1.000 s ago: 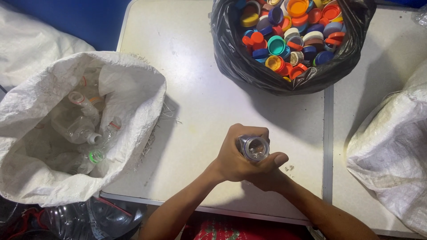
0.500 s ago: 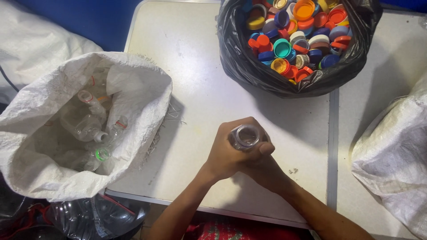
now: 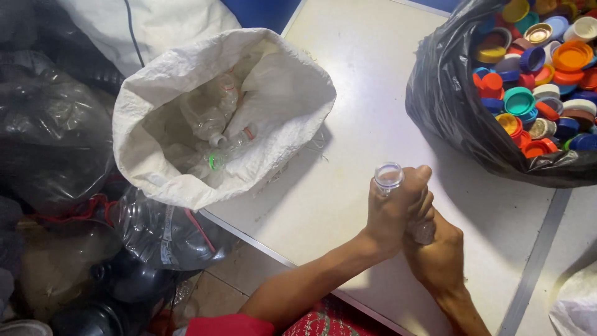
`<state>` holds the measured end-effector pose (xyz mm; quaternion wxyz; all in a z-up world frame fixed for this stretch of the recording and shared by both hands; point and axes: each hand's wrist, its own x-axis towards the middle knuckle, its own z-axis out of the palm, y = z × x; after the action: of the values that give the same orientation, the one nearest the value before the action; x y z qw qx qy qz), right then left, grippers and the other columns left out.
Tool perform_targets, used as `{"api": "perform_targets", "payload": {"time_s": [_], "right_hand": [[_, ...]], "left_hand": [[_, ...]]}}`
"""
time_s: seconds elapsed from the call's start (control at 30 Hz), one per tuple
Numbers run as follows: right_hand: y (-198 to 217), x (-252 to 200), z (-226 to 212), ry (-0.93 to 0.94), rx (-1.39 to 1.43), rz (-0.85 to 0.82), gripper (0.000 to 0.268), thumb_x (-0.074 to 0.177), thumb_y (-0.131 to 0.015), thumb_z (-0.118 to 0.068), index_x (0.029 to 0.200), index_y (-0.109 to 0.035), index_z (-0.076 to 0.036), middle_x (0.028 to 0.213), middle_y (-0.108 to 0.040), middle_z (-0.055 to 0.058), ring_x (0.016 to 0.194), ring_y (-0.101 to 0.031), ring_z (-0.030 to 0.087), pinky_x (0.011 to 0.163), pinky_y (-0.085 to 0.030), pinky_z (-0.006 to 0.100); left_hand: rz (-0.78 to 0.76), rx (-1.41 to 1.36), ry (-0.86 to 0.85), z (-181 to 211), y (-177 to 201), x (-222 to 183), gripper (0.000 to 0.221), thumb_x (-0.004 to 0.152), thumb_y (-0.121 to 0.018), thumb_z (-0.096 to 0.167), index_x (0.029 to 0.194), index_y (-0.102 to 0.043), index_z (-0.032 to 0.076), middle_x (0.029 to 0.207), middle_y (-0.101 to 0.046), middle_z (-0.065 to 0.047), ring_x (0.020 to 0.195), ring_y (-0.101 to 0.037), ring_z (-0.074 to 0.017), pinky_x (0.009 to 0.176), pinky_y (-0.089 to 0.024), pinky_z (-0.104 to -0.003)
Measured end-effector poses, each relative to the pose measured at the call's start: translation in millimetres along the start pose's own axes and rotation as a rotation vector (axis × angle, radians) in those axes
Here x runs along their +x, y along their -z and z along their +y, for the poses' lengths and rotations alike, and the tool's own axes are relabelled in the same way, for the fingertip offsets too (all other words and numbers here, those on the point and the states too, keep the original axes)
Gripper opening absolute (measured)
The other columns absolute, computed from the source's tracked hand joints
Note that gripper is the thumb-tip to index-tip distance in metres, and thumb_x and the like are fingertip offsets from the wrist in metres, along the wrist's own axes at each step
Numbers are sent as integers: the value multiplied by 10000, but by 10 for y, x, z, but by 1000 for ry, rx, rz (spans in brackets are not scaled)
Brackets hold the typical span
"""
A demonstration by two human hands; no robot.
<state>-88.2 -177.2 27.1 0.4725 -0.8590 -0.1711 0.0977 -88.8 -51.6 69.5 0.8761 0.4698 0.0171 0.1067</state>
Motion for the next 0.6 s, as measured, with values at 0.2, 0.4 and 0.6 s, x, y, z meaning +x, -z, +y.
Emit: {"api": "perform_targets", "payload": {"time_s": [0.2,0.4,0.6], "right_hand": [[36,53,-27,267,-389,309,285,857,-789,-232,840,-590,-29,721,-597,81,661,-599,207,582,-452,385],[99,67,-158,-79,100,26,191,841,-741,-192,907,-614,-66,702,-656,35,619,-651,171,544,-513,327],[12,-128,349,-217,871,-630,218,796,-813,-87,848,-605,-52,651,-675,80,585,-699,238,503,-584,363]], "left_hand": [[112,-560,179,-72,-31,105,549,1031,-708,399,610,-389,248,494,-316,87,422,-345,-33,427,-352,-221],[-92,-311,163,-147,244,195,393,989,-737,412,774,-517,169,619,-450,51,551,-456,-56,568,-454,-246],[-909,-265,267,111,528,265,521,858,-891,338,1166,-615,22,1087,-665,-93,1040,-678,-174,981,-546,-343]]}}
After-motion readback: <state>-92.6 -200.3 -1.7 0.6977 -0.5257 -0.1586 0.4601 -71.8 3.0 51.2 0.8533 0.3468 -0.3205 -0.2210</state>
